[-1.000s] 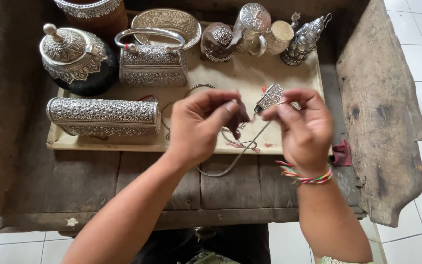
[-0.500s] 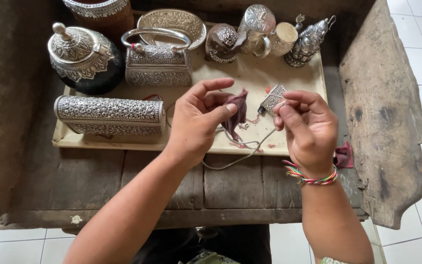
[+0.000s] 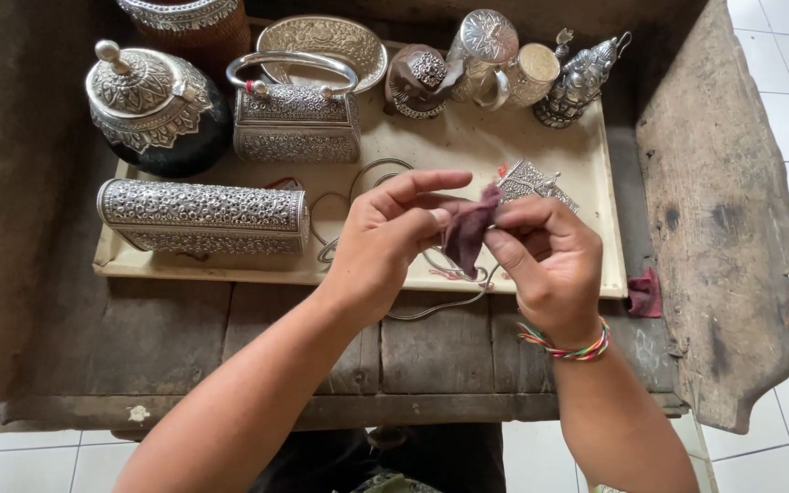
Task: Polishing various silver containers, boxes, and jewelry using a small cloth in a workshop setting.
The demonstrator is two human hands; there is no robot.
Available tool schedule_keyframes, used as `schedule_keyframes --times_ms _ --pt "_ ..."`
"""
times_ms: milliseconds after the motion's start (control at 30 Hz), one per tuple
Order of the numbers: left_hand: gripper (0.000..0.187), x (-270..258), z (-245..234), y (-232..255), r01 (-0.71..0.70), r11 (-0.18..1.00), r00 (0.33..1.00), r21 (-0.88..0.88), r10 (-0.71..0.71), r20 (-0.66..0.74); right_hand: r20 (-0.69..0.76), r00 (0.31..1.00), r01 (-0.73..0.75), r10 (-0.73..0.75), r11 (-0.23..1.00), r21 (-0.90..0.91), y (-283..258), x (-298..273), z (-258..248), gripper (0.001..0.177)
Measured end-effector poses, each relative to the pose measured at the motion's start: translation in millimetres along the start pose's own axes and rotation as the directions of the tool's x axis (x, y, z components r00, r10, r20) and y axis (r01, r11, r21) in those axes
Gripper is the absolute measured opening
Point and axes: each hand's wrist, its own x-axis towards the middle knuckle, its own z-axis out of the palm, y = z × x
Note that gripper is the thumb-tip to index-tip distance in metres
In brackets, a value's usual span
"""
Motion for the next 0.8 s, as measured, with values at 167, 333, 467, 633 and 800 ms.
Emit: schedule_keyframes --times_ms 167,333,467,633,800 --pt "0.030 1 2 -2 -0.054 0.989 0.997 0.136 0.045 0.062 -0.001 1.000 -0.028 0.028 0.997 0.071 3 -1 -2 0.016" --pt "0.035 -1 6 -4 -0.091 0.970 0.994 0.227 0.077 0.074 0.036 0.999 -0.015 0.012 0.997 0.079 -2 1 5 0.013" --pt "0.038 -3 3 -3 -0.255 0.849 0.967 0.463 0.218 0.133 0.066 0.998 0.011 -0.010 1.000 -0.018 -7 3 5 0.012" --pt "0.020 -1 5 0 -0.296 0.759 0.954 0.581 0.265 0.139 0.086 0.996 -0.010 0.016 0.998 -0.069 2 3 5 0.010" --pt "0.012 1 3 -3 -0.249 0.872 0.964 0.423 0.265 0.020 0.140 0.990 0.043 -0.021 0.986 -0.159 -8 7 9 0.007"
